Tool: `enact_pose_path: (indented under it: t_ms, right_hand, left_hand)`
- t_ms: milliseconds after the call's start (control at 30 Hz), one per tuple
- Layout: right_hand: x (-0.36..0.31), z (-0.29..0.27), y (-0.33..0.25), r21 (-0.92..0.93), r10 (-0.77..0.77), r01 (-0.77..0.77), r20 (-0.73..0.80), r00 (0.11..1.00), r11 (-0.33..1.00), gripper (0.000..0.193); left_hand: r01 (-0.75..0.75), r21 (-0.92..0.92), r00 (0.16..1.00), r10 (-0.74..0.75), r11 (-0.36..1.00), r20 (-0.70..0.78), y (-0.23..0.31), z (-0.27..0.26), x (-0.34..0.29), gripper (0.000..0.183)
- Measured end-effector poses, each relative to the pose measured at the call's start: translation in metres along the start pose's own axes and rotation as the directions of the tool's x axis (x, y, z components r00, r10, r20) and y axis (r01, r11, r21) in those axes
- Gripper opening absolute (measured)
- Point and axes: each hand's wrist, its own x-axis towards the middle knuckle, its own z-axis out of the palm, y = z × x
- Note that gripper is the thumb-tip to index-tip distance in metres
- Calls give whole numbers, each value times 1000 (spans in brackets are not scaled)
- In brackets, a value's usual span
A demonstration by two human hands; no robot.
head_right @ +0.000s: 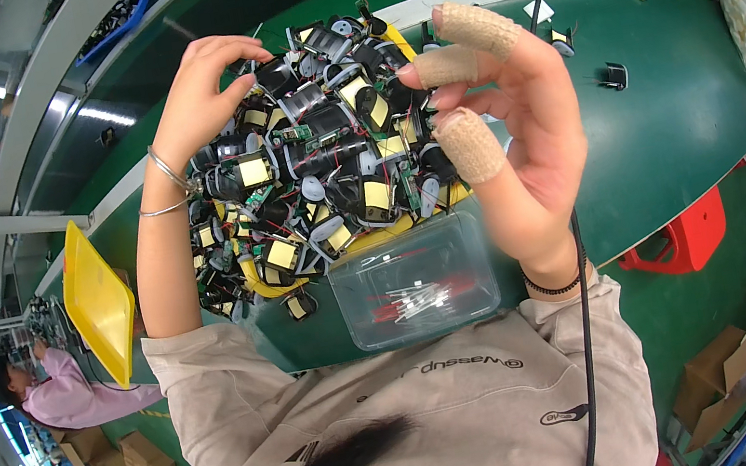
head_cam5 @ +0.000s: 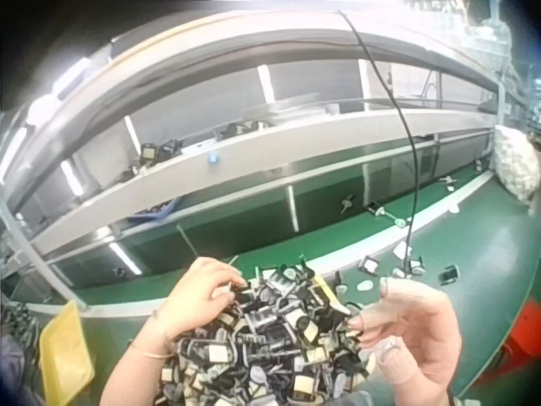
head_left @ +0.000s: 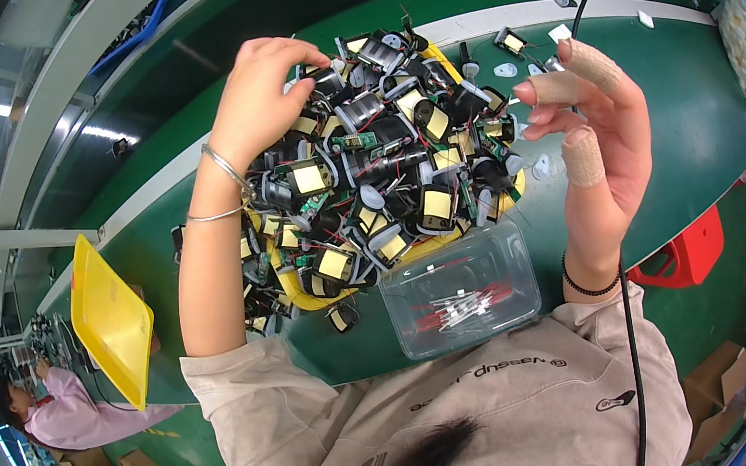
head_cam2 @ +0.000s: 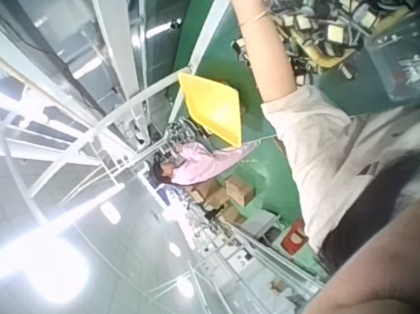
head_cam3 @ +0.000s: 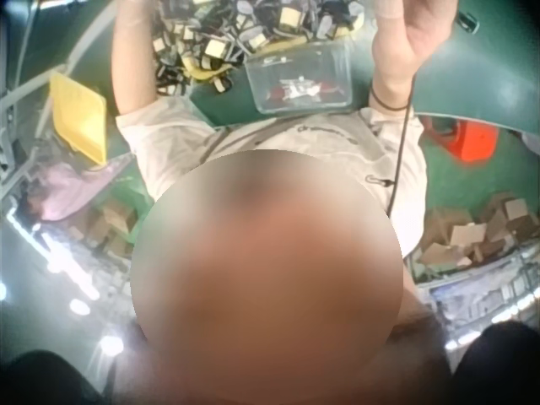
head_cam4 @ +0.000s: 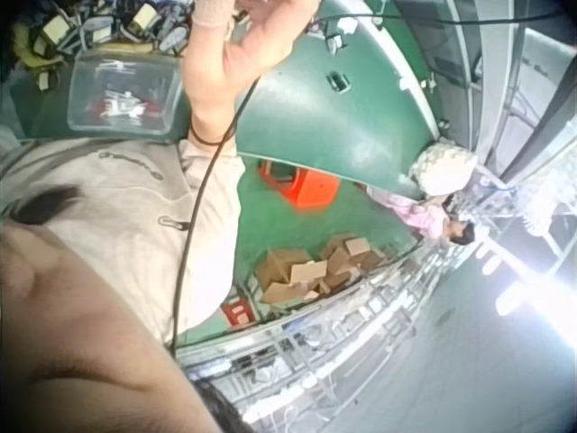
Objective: The person assembles electronic components by hand at a workbench, repeatedly picking up small pins from a plastic container and inserting them into the base of circular plastic housings. The person then places each completed unit onto a large pile of components on the assembly line table.
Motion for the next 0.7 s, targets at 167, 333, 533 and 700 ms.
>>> enact_pose_path:
  t_ms: [167, 333, 533, 700]
  right_hand:
    - [-5, 2, -12, 41, -61, 64, -54, 997, 997, 45]
    - [-8, -1, -25, -56, -139, 132, -142, 980, 990, 43]
    - [-23, -31, -49, 5, -151, 151, -58, 987, 988, 30]
    - [-45, -27, -46, -236, 155, -65, 382, 911, 969, 19]
  left_hand:
    - [84, -99, 962, -55, 992, 266, 12, 10, 4, 28]
    - [142, -77, 924, -104, 987, 367, 12, 1, 2, 38]
    - [269, -348, 963, -245, 898, 110, 15, -26, -20, 16]
    - [268, -930, 891, -431, 250, 141, 19, -26, -63, 42]
